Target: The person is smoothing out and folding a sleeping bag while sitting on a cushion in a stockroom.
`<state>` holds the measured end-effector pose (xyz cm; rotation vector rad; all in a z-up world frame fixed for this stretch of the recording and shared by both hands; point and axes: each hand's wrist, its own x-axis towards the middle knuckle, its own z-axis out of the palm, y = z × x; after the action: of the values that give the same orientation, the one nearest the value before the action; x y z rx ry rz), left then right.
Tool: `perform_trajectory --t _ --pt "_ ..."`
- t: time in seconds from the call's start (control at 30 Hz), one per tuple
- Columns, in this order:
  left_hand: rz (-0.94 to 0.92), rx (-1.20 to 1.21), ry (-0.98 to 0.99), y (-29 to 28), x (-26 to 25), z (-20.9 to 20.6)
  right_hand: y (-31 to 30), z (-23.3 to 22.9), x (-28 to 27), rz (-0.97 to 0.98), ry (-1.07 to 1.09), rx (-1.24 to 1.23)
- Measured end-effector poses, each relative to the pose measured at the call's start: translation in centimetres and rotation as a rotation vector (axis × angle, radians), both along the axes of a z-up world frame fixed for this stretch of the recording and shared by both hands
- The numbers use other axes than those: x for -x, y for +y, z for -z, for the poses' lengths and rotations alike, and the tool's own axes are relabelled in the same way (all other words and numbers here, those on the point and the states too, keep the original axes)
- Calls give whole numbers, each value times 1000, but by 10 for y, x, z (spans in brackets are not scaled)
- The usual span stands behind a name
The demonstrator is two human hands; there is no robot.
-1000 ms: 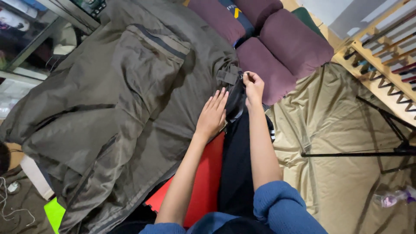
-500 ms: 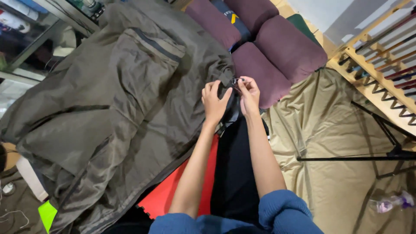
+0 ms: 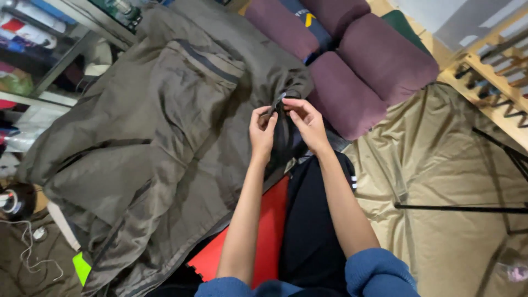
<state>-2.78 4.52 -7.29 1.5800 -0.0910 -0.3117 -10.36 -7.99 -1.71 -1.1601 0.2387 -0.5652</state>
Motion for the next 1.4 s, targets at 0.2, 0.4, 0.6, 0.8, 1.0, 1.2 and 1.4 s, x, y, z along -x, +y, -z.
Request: perform_trajectory --t 0.2,0.4,0.6,0.8,1.0,1.2,1.4 --pt "-182 -43 -246 7 -1 -13 4 9 -31 -57 48 127" --pt "-129 -6 -473 10 6 -28 9 -8 -26 -37 107 250" --pt "-83 -42 -400 11 9 -27 17 6 -19 28 118 303" --pt "-16 -4 -265 12 8 -10 10 17 -13 35 142 201" --pt "25 -35 -221 9 5 -16 16 19 -4 74 181 81" --pt "90 -91 -238 8 7 -26 11 17 -3 113 221 69" --pt "207 -153 -341 10 7 -28 10 19 -4 233 296 157"
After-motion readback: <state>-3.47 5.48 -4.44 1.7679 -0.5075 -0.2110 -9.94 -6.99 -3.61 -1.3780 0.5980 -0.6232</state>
